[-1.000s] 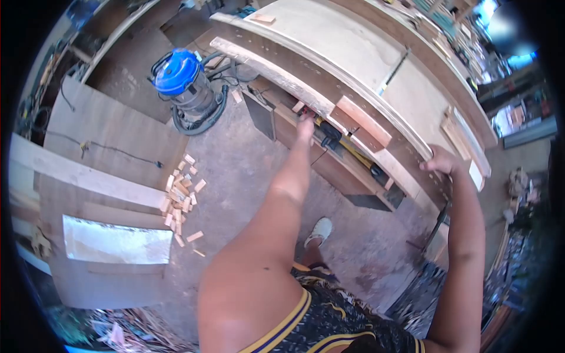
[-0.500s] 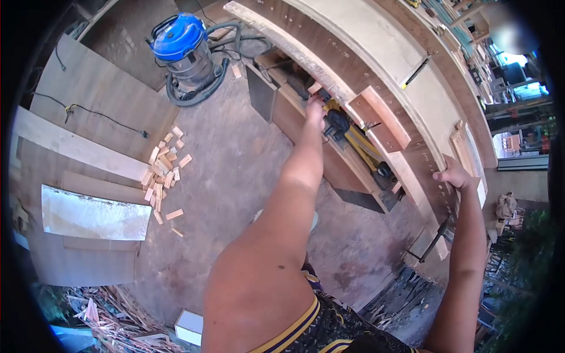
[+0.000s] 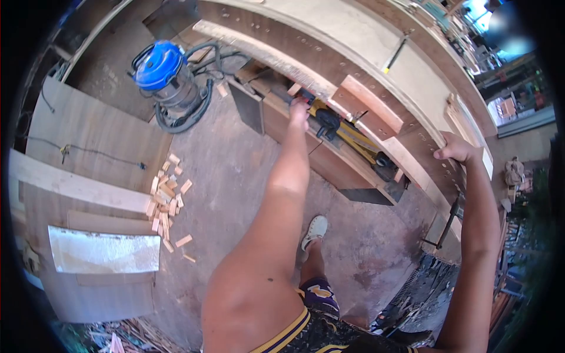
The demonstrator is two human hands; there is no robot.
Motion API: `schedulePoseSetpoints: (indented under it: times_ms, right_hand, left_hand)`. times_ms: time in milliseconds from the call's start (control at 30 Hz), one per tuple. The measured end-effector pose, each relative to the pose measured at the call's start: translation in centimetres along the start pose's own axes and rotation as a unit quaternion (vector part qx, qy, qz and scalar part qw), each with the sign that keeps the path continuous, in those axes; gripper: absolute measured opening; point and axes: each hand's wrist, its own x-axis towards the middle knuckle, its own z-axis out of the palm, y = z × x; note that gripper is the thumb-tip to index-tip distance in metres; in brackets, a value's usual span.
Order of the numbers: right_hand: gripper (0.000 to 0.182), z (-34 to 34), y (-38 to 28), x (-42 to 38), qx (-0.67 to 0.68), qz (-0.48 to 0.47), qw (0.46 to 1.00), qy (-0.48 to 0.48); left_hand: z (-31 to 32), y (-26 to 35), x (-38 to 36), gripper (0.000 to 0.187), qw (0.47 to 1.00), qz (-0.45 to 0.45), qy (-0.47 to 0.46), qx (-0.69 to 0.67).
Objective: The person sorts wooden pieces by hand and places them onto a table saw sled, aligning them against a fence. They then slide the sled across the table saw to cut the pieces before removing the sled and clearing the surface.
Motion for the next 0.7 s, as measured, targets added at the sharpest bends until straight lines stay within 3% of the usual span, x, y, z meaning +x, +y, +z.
schedulePoseSetpoints:
  times_ms: [100,133,167,200,267,333,367,467,567,633,667,700]
  right_hand:
    - [0.078,-0.2,-1.2,-0.5,-0.052,0.009,0.998,-0.015]
    - [0.077,-0.2,-0.8,-0.5,-0.055,0.020,0.998,-0.014]
    - [0.075,-0.3,-0.4,-0.3,-0.060,0.030,0.998,-0.014]
    - [0.075,-0.5,-0.3,-0.2,-0.054,0.034,0.998,-0.015]
    - [0.074,-0.6,-0.3,-0.4,-0.035,0.038,0.999,-0.002]
    - [0.071,-0.5,-0.7,-0.8,-0.048,0.013,0.999,-0.013]
    - [0.071,-0.5,-0.7,-0.7,-0.035,0.014,0.999,-0.002]
    - [0.068,-0.3,0.3,0.2,-0.021,0.026,0.999,-0.022]
    - [0.066,-0.7,1.4,1.4,-0.073,-0.011,0.996,-0.056]
    - [0.065,-0.2,1.9,1.2,-0.018,-0.128,0.990,-0.064]
    - [0.064,0.1,3.0,2.4,-0.052,-0.058,0.997,-0.023]
    - [0.064,-0.4,3.1,2.4,-0.044,-0.060,0.997,-0.022]
  left_hand:
    - [0.7,0.5,-2.3,0.041,0.998,0.039,0.013,0.053]
    - [-0.4,-1.2,-1.9,0.034,0.982,0.135,0.004,0.133]
    - [-1.3,-3.0,-1.8,0.026,0.950,0.233,-0.006,0.206]
    - [-1.4,-2.7,-6.4,0.014,0.895,0.295,-0.003,0.336]
    - [0.3,-3.3,-16.2,0.007,0.862,0.390,-0.071,0.316]
    - [6.6,-0.2,-25.0,0.006,0.738,0.570,-0.186,0.310]
    - [10.6,1.6,-27.5,0.005,0.721,0.583,-0.250,0.281]
    - [21.7,4.7,-28.7,0.005,0.610,0.647,-0.320,0.328]
    - [27.4,3.6,-25.6,0.009,0.546,0.673,-0.317,0.385]
    - [27.9,2.6,-25.6,0.010,0.546,0.665,-0.290,0.419]
    - [28.4,2.1,-25.4,0.011,0.549,0.654,-0.259,0.451]
    - [28.9,2.0,-25.2,0.011,0.545,0.653,-0.264,0.455]
